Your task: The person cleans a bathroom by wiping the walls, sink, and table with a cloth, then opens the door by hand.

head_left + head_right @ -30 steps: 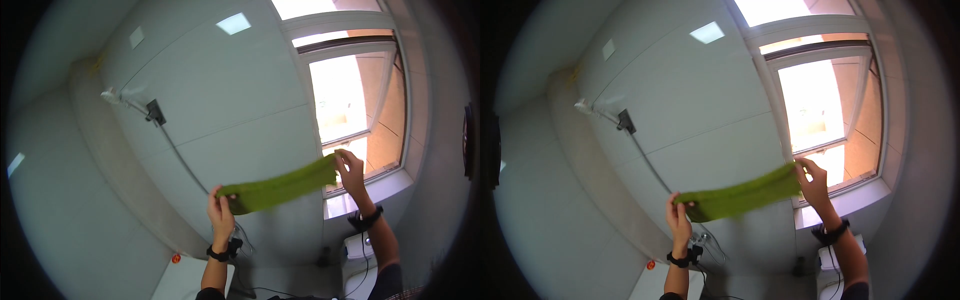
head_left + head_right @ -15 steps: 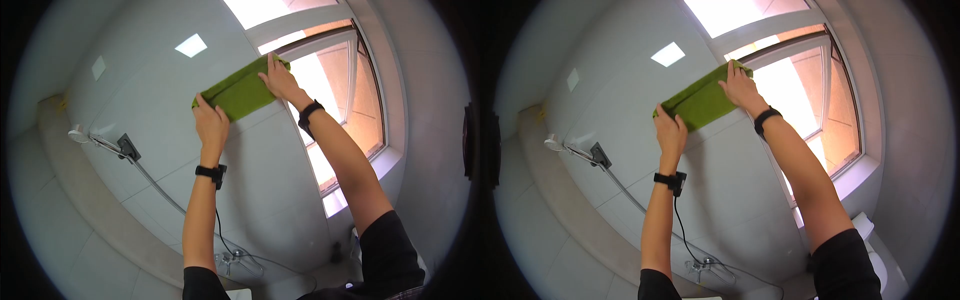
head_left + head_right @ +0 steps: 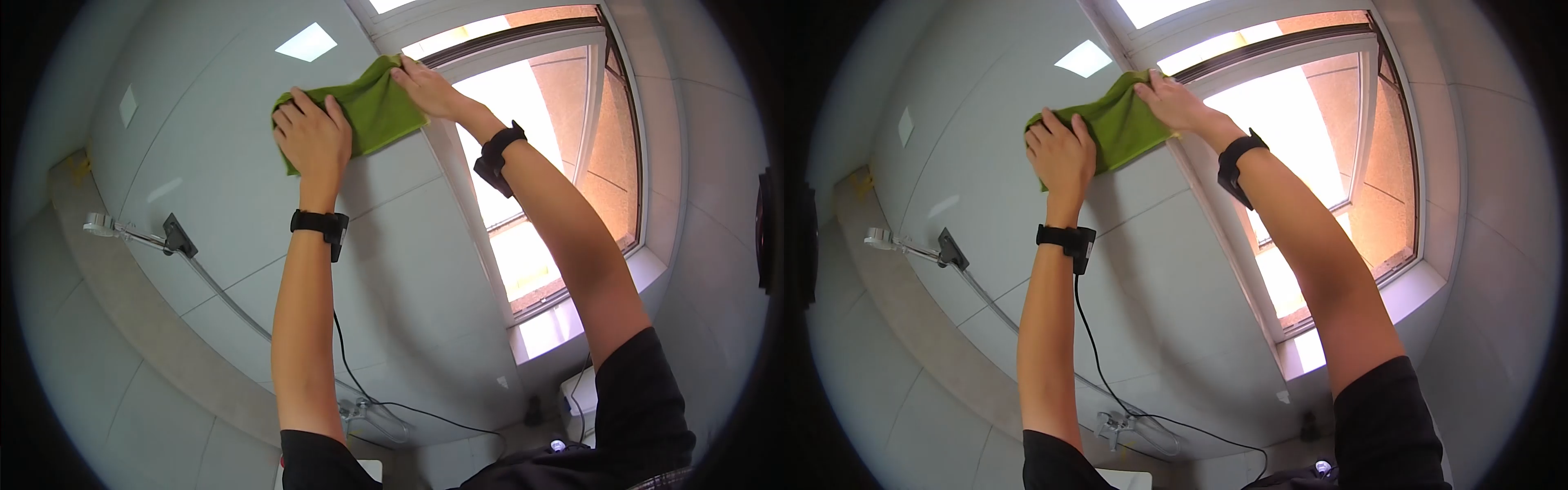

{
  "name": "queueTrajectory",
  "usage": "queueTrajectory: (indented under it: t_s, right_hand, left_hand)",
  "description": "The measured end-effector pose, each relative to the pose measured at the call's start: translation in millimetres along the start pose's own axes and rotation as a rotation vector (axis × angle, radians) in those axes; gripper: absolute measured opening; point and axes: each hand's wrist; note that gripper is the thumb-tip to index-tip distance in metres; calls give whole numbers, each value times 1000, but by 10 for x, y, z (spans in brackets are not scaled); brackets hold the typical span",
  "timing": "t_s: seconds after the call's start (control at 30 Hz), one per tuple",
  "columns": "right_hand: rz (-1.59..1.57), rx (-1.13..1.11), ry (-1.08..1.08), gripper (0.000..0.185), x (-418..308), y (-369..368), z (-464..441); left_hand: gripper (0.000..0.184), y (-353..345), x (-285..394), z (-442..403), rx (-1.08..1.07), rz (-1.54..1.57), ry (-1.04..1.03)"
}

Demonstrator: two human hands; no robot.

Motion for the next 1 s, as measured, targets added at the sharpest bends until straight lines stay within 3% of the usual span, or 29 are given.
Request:
queueTrajectory:
  t_s: [0.07, 0.13, 0.2, 0.23, 0.27, 0.37, 0.47, 0.6, 0.87, 1.0]
  right_hand:
    - [-162, -50, -89, 88, 32, -30, -8]
    - [-328, -126, -27, 102, 236, -158, -29]
    - [-385, -117, 88, 109, 378, -408, 79]
    - [-412, -124, 9, 115, 263, -378, 240]
    - [-498, -107, 36, 114, 318, -439, 269]
    - [-676, -34, 82, 109, 433, -668, 411]
    - [-821, -83, 53, 107, 504, -721, 766]
    - [-613, -20, 97, 105, 749, -901, 1397]
    - [-565, -56, -8, 111, 1088, -1256, 2843]
    - [-519, -100, -147, 113, 1240, -1454, 3631]
  left_hand:
    - [60, -140, 202, -17, 18, -62, 83]
    - [63, -302, 347, 90, 10, -98, 97]
    - [66, -474, 354, 248, 108, -23, 27]
    - [66, -480, 347, 295, 132, -7, -6]
    - [66, -454, 344, 346, 153, 8, -45]
    - [71, -289, 432, 518, -99, 111, 22]
    - [71, -207, 568, 881, -89, 109, -62]
    - [75, -132, 780, 1481, -145, 165, -59]
    - [81, 61, 972, 2885, -362, 215, 73]
    - [84, 188, 989, 3806, -411, 143, -38]
Point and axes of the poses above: each hand's wrist, its own z-axis away from the middle knuckle, its own y-axis out of the back of the hand, x = y × z, and after that the axes turned 3 degrees about -z, right-handed
